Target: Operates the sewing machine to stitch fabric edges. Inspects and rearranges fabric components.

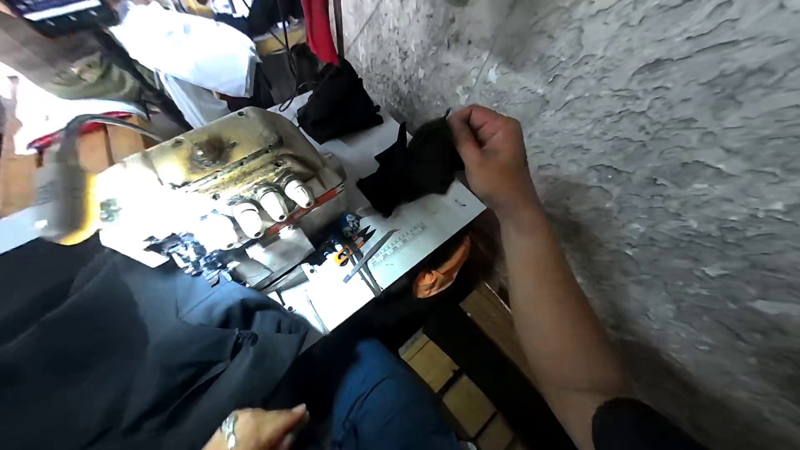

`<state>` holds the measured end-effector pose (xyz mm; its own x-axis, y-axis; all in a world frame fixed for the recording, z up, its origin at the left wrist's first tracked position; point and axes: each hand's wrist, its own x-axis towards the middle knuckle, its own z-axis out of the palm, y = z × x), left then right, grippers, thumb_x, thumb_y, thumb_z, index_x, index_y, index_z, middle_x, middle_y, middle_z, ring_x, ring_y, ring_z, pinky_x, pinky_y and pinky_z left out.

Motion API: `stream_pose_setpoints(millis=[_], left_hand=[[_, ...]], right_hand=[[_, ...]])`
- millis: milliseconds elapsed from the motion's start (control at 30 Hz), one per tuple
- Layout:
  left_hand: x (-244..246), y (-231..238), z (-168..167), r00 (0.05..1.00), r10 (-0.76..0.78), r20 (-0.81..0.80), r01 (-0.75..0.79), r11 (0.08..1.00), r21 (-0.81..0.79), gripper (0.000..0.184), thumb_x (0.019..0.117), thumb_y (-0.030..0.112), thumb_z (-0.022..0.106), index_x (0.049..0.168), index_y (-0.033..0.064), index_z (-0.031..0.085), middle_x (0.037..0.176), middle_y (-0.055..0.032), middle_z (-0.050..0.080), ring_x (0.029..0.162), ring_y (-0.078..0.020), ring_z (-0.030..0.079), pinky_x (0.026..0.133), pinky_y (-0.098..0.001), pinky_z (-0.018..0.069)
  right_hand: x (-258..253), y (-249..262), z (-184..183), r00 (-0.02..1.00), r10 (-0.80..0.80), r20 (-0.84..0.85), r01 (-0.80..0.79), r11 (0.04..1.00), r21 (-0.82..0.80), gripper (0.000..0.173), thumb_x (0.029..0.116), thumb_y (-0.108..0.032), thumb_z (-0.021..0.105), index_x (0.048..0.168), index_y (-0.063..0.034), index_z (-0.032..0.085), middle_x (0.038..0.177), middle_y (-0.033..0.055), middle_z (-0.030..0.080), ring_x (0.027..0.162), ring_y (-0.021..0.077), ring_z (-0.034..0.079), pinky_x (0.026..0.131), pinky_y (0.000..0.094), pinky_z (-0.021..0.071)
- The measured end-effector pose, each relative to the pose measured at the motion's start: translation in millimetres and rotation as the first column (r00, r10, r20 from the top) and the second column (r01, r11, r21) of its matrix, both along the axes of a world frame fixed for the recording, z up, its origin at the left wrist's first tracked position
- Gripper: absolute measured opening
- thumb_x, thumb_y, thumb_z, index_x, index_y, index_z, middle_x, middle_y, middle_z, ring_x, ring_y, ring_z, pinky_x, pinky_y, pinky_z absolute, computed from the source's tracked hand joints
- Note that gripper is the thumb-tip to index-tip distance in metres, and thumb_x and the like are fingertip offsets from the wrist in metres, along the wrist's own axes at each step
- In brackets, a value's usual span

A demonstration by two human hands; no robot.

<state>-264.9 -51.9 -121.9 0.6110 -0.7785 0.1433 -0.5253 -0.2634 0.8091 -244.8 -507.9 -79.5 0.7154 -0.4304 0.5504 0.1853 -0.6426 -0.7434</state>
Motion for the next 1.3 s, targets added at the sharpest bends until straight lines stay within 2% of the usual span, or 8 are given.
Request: stream_pose_setpoints(millis=[233, 433, 533, 633, 767, 1000, 1133, 1300], left_hand=[[15, -66, 88, 0.760, 0.107, 0.642, 0.049, 0.974, -0.221, 0.035, 0.1033, 0.020, 0.062, 0.138, 0.0253, 0.062, 0.149, 0.0004, 0.055, 0.140, -0.0152, 0.048, 0.114, -0.0352, 0.0429], [-30, -33, 86, 0.784, -0.131, 0.606, 0.266, 0.954, -0.139, 0.016, 0.1023, 0.022, 0.062, 0.094, 0.0174, 0.075, 0.090, 0.0032, 0.072, 0.097, -0.0127, 0.063, 0.101, -0.0350, 0.0399], [-29, -11, 43, 0.860, -0.140, 0.491, 0.169, 0.986, -0.014, 0.024, 0.1040, 0.028, 0.060, 0.093, 0.0114, 0.074, 0.081, -0.0025, 0.071, 0.081, -0.0162, 0.068, 0.087, -0.0343, 0.0517], [-22, 12, 33, 0.908, 0.071, 0.413, -0.036, 0.995, -0.092, 0.020, 0.1031, 0.024, 0.061, 0.100, 0.0106, 0.076, 0.087, -0.0027, 0.075, 0.080, -0.0144, 0.071, 0.078, -0.0352, 0.0578], [13, 57, 48, 0.764, 0.472, 0.440, -0.366, 0.879, -0.307, 0.020, 0.1045, 0.027, 0.057, 0.103, 0.0129, 0.072, 0.092, 0.0049, 0.074, 0.080, 0.0017, 0.067, 0.073, -0.0173, 0.0576], [83, 131, -10, 0.643, 0.727, 0.242, -0.680, 0.687, -0.256, 0.033, 0.1088, 0.019, 0.042, 0.101, -0.0011, 0.067, 0.085, 0.0016, 0.067, 0.078, 0.0072, 0.060, 0.074, -0.0135, 0.0509], [128, 133, -47, 0.573, 0.765, 0.293, -0.789, 0.612, -0.056, 0.037, 0.1094, 0.024, 0.048, 0.094, -0.0049, 0.065, 0.075, -0.0133, 0.060, 0.069, -0.0220, 0.059, 0.067, -0.0440, 0.0487], [139, 132, -73, 0.565, 0.699, 0.438, -0.812, 0.565, 0.147, 0.039, 0.1101, 0.032, 0.045, 0.105, 0.0021, 0.070, 0.080, -0.0245, 0.069, 0.079, -0.0494, 0.070, 0.066, -0.0693, 0.0505]], right_hand=[[-58, 144, 35, 0.883, 0.466, -0.055, -0.426, 0.845, 0.323, 0.021, 0.1044, -0.010, 0.050, 0.095, -0.0129, 0.069, 0.073, -0.0114, 0.063, 0.064, -0.0063, 0.058, 0.059, 0.0121, 0.0510], [-73, 237, -24, 0.219, 0.972, 0.081, -0.703, 0.100, 0.704, 0.011, 0.1000, -0.013, 0.060, 0.095, -0.0129, 0.070, 0.081, -0.0127, 0.069, 0.072, -0.0068, 0.063, 0.066, 0.0161, 0.0547], [-72, 253, -74, 0.343, 0.939, 0.023, -0.675, 0.230, 0.702, 0.029, 0.1058, -0.024, 0.053, 0.113, -0.0013, 0.070, 0.097, 0.0023, 0.072, 0.087, 0.0058, 0.067, 0.081, 0.0274, 0.0567], [-74, 256, -59, 0.253, 0.957, 0.139, -0.700, 0.082, 0.709, 0.074, 0.1003, -0.069, 0.040, 0.135, -0.0089, 0.066, 0.124, 0.0022, 0.073, 0.113, 0.0089, 0.067, 0.100, 0.0313, 0.0542], [-87, 292, -43, 0.320, 0.922, -0.220, -0.790, 0.387, 0.476, 0.026, 0.0908, -0.021, 0.079, 0.102, 0.0019, 0.073, 0.088, 0.0073, 0.076, 0.083, 0.0095, 0.073, 0.078, 0.0337, 0.0612], [-57, 318, -71, 0.664, 0.689, -0.290, -0.504, 0.699, 0.507, 0.022, 0.0976, -0.027, 0.071, 0.099, -0.0070, 0.078, 0.088, 0.0011, 0.076, 0.082, 0.0047, 0.071, 0.079, 0.0292, 0.0606], [-39, 343, -63, 0.484, 0.755, -0.442, -0.431, 0.645, 0.631, 0.037, 0.1088, -0.033, 0.052, 0.105, -0.0009, 0.070, 0.079, 0.0073, 0.075, 0.063, 0.0154, 0.072, 0.062, 0.0342, 0.0625], [-85, 326, -75, 0.540, 0.554, -0.634, -0.549, 0.803, 0.233, 0.043, 0.1071, -0.030, 0.053, 0.089, 0.0047, 0.070, 0.071, 0.0173, 0.070, 0.063, 0.0295, 0.071, 0.066, 0.0504, 0.0581]])
